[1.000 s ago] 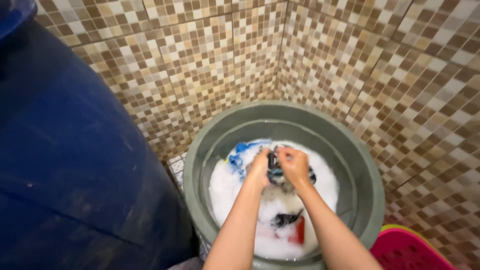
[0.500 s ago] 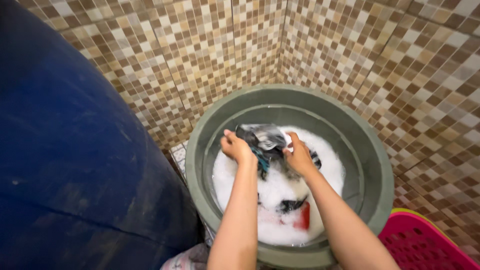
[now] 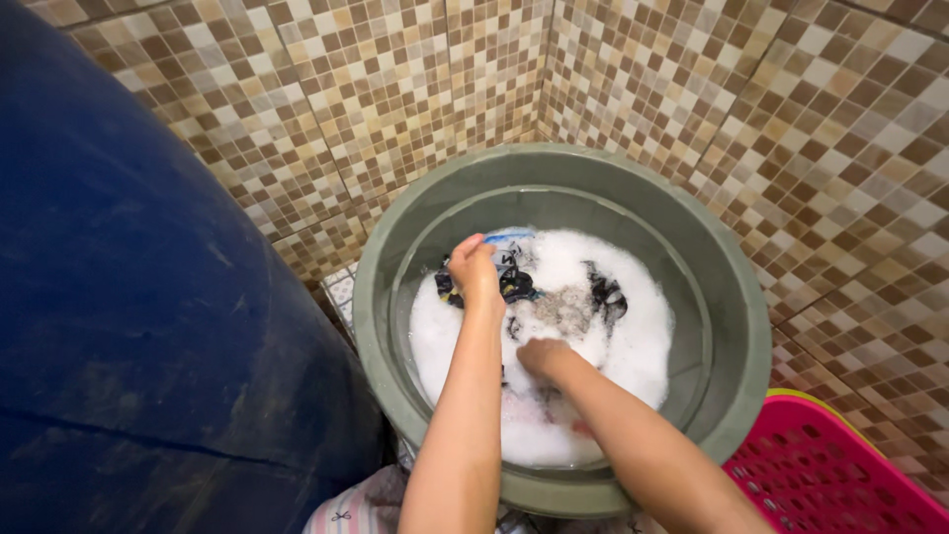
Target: The person transfers various items of clothing from a pink basket into a basin of soapy water and washes them by hand using scrubbing motions.
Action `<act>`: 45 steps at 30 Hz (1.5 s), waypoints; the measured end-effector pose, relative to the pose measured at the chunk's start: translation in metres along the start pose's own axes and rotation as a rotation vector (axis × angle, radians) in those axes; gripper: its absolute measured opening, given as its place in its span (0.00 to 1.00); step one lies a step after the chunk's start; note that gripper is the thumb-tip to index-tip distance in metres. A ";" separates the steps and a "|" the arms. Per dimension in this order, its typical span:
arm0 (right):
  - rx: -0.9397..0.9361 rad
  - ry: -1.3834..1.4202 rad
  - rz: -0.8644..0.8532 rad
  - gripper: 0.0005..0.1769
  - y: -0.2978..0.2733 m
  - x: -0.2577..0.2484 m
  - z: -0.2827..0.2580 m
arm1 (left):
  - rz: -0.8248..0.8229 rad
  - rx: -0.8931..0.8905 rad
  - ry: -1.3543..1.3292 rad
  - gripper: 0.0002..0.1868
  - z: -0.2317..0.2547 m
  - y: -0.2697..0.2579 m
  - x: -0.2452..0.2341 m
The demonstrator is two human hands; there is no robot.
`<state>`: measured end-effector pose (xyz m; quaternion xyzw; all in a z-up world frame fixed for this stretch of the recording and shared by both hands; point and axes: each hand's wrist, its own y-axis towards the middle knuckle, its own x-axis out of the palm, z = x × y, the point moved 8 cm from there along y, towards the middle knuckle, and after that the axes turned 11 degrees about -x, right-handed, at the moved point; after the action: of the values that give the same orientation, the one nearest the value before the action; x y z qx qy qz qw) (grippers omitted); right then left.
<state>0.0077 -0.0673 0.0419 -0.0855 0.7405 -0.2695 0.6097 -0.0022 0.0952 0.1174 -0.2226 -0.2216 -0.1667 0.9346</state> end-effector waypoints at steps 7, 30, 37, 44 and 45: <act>0.149 0.659 1.093 0.15 -0.067 -0.112 0.106 | -0.228 -0.047 0.498 0.28 0.003 -0.034 0.031; 0.323 0.323 -0.312 0.09 -0.054 0.026 0.112 | 0.182 -0.475 0.153 0.13 -0.089 0.010 -0.025; 0.537 0.229 -0.154 0.08 -0.069 0.026 0.142 | 0.155 -0.012 1.174 0.22 -0.014 -0.036 0.004; 0.314 0.759 -0.001 0.07 -0.053 0.000 0.123 | -0.127 -0.029 1.507 0.24 0.002 -0.077 0.030; 0.309 0.884 0.111 0.08 -0.054 -0.016 0.123 | -0.188 -0.133 1.605 0.26 -0.007 -0.080 0.026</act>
<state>0.1175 -0.1418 0.0688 0.1690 0.8838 -0.3540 0.2549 -0.0106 0.0184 0.1522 -0.0708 0.5091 -0.3664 0.7756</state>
